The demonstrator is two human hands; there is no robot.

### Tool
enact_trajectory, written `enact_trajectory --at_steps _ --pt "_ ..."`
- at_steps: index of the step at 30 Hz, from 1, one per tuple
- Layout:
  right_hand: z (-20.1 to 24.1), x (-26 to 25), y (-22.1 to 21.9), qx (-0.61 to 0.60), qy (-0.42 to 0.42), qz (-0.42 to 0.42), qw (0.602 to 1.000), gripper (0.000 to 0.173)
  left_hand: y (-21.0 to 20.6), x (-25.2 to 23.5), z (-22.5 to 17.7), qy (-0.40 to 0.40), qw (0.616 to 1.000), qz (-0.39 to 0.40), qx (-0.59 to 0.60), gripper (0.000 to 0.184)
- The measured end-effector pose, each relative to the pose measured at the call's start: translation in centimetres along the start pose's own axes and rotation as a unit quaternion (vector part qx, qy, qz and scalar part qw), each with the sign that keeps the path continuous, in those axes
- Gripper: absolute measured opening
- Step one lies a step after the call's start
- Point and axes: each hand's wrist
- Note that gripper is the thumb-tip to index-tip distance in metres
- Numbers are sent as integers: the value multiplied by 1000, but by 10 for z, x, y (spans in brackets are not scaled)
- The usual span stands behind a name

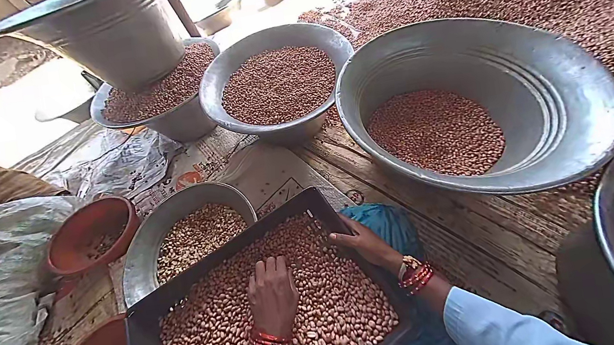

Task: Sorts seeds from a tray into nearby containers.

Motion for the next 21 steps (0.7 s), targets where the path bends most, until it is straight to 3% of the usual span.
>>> enact_trajectory --at_steps 7,11,14,17,21 --pt "2 3 0 8 0 0 1000 61 28 -14 12 34 992 93 84 21" --pt "-1 3 0 2 9 -3 1000 61 64 -38 61 54 992 -15 113 17" --pt "-3 0 -1 -14 22 -2 1000 62 77 -32 59 7 987 -51 150 22" --pt "-4 0 -1 -16 27 1 1000 61 76 1 7 -130 956 61 257 34" --pt "-5 1 0 -6 23 3 1000 62 82 36 -62 -272 853 322 306 46"
Point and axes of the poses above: each hand's wrist, its own x-axis away from the middle knuckle, its own y-axis out of the back of the hand, z = x × y, and after that the axes turned 1 degree about -x, right-handed
